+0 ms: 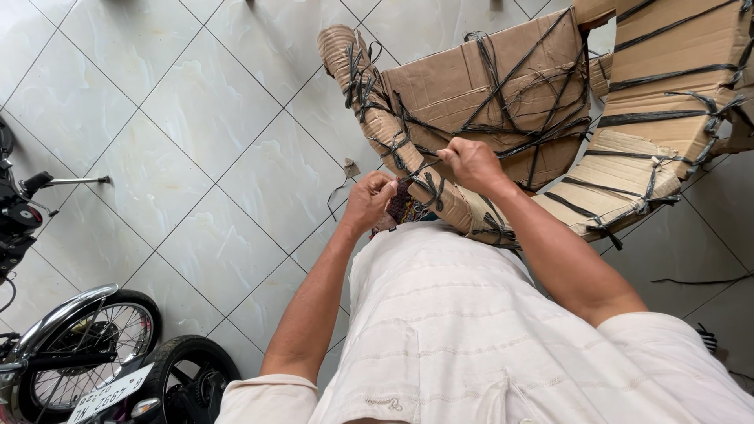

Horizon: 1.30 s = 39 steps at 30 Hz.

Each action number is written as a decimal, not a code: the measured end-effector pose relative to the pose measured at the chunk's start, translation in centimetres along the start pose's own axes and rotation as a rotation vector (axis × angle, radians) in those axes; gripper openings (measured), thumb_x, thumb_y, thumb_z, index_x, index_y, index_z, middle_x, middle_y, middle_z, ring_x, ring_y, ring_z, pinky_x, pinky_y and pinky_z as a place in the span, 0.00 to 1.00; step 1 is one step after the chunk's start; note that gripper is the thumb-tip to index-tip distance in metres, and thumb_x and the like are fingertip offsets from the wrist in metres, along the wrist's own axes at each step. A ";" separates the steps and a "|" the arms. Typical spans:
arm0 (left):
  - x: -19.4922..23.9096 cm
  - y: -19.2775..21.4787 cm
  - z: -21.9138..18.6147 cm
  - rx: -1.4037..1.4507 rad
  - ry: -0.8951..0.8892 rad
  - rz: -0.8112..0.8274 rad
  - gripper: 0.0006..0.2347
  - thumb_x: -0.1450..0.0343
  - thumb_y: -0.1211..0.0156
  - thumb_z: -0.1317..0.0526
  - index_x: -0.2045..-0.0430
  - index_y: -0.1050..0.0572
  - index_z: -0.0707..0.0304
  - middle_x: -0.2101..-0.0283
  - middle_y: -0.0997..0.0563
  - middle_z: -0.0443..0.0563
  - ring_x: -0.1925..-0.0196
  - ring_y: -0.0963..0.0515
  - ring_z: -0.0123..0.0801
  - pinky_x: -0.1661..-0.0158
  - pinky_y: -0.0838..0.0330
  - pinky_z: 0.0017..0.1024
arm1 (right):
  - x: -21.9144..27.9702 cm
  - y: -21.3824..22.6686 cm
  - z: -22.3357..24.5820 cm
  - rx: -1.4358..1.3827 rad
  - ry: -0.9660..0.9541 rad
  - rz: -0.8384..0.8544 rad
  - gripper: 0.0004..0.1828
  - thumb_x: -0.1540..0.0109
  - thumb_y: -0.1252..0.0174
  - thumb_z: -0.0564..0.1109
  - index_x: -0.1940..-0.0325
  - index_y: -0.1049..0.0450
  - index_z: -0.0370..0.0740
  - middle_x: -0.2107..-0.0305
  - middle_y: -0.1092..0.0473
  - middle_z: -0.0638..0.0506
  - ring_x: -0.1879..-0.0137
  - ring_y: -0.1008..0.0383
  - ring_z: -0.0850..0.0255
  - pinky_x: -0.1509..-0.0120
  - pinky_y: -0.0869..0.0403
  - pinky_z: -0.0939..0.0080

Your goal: Wrapping and securing cardboard components with plastic straps using a hook tool to assemble a furniture structure

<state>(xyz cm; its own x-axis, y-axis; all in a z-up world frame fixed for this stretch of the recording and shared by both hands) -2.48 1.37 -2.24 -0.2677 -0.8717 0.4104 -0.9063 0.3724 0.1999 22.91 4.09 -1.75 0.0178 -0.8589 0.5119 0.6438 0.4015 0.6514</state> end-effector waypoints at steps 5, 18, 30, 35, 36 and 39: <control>-1.1 -2.4 -2.4 0.393 0.023 -0.004 0.09 0.22 0.43 0.58 0.69 0.20 0.60 0.57 0.15 0.47 0.66 0.20 0.19 0.64 0.23 0.18 | 2.3 2.7 1.4 -0.178 0.161 -0.067 0.13 0.30 0.43 0.55 0.60 0.23 0.47 0.69 0.24 0.43 0.57 0.23 0.45 0.53 0.27 0.47; -2.8 -3.0 -1.4 0.031 -0.206 -0.008 0.05 0.24 0.40 0.64 0.59 0.17 0.57 0.64 0.15 0.54 0.62 0.17 0.33 0.61 0.21 0.34 | 3.8 2.0 9.6 -0.284 0.484 0.001 0.16 0.30 0.44 0.54 0.69 0.25 0.47 0.74 0.25 0.49 0.61 0.21 0.52 0.55 0.25 0.52; -3.9 -3.1 3.1 0.032 -0.187 -0.028 0.06 0.22 0.39 0.59 0.60 0.17 0.59 0.64 0.15 0.53 0.61 0.17 0.32 0.61 0.22 0.35 | 1.5 -1.8 6.0 -0.551 0.384 0.098 0.09 0.29 0.48 0.41 0.54 0.20 0.41 0.68 0.24 0.49 0.59 0.26 0.65 0.58 0.22 0.67; -3.2 -2.9 0.1 0.159 -0.093 -0.033 0.06 0.23 0.37 0.57 0.59 0.17 0.58 0.68 0.14 0.50 0.63 0.18 0.25 0.60 0.23 0.29 | 0.7 -3.1 4.6 -0.626 0.264 0.088 0.07 0.32 0.46 0.37 0.58 0.20 0.37 0.74 0.26 0.51 0.66 0.28 0.68 0.63 0.22 0.70; -3.0 -3.0 -0.7 0.228 -0.063 -0.048 0.07 0.24 0.37 0.57 0.59 0.18 0.59 0.68 0.14 0.50 0.63 0.20 0.22 0.60 0.23 0.25 | 0.8 -3.2 4.5 -0.602 0.244 0.066 0.07 0.32 0.45 0.37 0.59 0.21 0.37 0.77 0.28 0.51 0.69 0.28 0.68 0.66 0.22 0.70; -3.4 -2.6 -0.3 0.267 -0.030 -0.052 0.08 0.24 0.37 0.58 0.61 0.19 0.64 0.70 0.15 0.52 0.66 0.20 0.24 0.62 0.23 0.25 | 0.2 -3.9 3.6 -0.448 0.302 -0.026 0.06 0.32 0.42 0.41 0.62 0.21 0.42 0.78 0.27 0.51 0.69 0.25 0.65 0.66 0.23 0.61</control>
<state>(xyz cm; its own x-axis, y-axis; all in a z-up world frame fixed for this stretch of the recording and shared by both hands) 0.89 3.44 -3.85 -0.2243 -0.8981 0.3784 -0.9722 0.2330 -0.0233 17.64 3.52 -2.23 0.1739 -0.9464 0.2723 0.9089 0.2607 0.3254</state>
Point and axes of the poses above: each hand's wrist, its own x-axis away from the middle knuckle, its own y-axis out of the back of the hand, z = x × y, the point moved 5 cm from there along -x, towards the middle knuckle
